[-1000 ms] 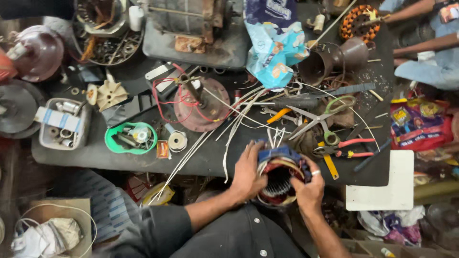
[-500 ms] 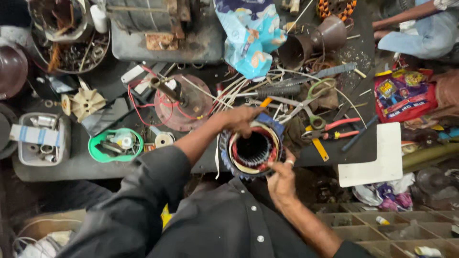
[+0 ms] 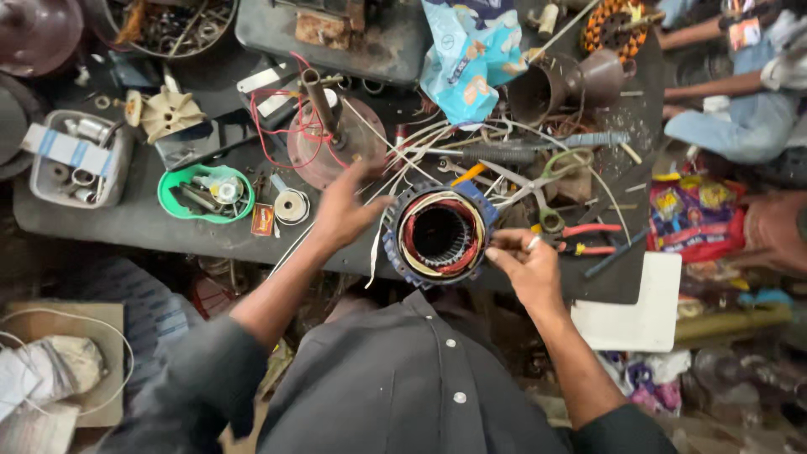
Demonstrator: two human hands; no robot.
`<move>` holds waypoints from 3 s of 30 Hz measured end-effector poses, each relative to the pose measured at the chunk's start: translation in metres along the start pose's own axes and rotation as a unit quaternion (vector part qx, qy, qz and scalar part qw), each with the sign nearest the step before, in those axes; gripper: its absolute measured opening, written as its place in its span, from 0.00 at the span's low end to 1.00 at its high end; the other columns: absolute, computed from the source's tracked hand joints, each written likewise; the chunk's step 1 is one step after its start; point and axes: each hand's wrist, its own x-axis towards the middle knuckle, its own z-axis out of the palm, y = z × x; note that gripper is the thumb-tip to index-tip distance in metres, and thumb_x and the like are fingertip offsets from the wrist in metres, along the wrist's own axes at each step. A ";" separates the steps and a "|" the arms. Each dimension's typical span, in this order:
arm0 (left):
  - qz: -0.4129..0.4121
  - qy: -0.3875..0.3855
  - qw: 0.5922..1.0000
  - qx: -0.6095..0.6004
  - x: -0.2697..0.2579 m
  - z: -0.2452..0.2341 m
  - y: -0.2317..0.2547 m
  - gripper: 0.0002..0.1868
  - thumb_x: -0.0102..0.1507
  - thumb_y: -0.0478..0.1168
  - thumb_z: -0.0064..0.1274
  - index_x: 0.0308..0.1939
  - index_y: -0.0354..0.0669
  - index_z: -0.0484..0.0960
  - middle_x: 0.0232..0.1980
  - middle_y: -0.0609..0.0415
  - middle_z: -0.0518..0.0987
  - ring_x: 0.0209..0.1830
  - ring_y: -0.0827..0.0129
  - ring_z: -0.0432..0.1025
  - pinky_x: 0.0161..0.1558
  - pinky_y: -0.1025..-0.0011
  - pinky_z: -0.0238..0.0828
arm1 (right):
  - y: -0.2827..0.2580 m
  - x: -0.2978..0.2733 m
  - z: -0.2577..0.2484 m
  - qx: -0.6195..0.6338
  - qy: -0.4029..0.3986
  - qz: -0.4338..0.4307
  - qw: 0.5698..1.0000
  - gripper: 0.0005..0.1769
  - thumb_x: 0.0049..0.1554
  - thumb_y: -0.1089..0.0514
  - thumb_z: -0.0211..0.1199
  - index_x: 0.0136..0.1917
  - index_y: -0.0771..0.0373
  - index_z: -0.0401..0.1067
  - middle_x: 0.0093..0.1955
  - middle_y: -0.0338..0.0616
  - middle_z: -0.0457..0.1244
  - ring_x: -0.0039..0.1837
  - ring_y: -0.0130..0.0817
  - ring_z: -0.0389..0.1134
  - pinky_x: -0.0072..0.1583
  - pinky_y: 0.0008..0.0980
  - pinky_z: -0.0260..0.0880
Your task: The person is repairing an electrical motor stator by hand. They are using pliers and wire cutters to manipulate and cut copper wires within the stator slots. The person is seated at a cluttered workbench in a workshop.
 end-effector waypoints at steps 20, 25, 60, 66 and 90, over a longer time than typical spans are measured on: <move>-0.154 0.286 0.945 0.029 -0.157 0.152 0.127 0.12 0.59 0.36 0.60 0.46 0.39 0.84 0.41 0.51 0.84 0.38 0.66 0.79 0.42 0.69 0.77 | -0.045 0.087 -0.066 0.030 -0.194 -0.004 0.981 0.03 0.59 0.68 0.62 0.47 0.70 0.69 0.44 0.53 0.69 0.42 0.36 0.72 0.47 0.36 0.78; -0.157 0.340 0.927 0.003 -0.167 0.184 0.123 0.11 0.58 0.34 0.60 0.45 0.38 0.84 0.41 0.50 0.84 0.40 0.68 0.80 0.44 0.70 0.77 | -0.058 0.123 -0.053 0.059 -0.199 0.057 0.977 0.03 0.61 0.65 0.60 0.48 0.66 0.68 0.42 0.50 0.69 0.42 0.36 0.72 0.47 0.36 0.77; 0.235 -0.174 0.902 0.318 0.041 0.085 0.084 0.09 0.54 0.39 0.58 0.36 0.60 0.83 0.40 0.68 0.78 0.49 0.66 0.69 0.48 0.61 0.59 | -0.081 0.133 -0.100 -0.331 -0.240 -0.062 0.911 0.11 0.55 0.58 0.69 0.51 0.63 0.80 0.40 0.42 0.71 0.42 0.26 0.67 0.46 0.28 0.68; 0.258 -0.248 0.896 0.263 0.059 0.078 0.075 0.06 0.53 0.44 0.61 0.34 0.59 0.82 0.40 0.69 0.78 0.48 0.65 0.69 0.45 0.61 0.58 | -0.068 0.110 -0.109 -0.296 -0.182 -0.115 0.931 0.10 0.55 0.60 0.68 0.50 0.65 0.79 0.42 0.40 0.72 0.44 0.23 0.69 0.48 0.25 0.69; 0.248 -0.328 0.861 0.299 0.078 0.091 0.073 0.06 0.52 0.38 0.60 0.32 0.50 0.79 0.35 0.60 0.75 0.49 0.64 0.71 0.46 0.52 0.54 | -0.039 0.052 -0.080 -0.154 -0.029 0.050 0.986 0.11 0.57 0.60 0.67 0.53 0.66 0.77 0.41 0.37 0.70 0.42 0.20 0.69 0.46 0.23 0.69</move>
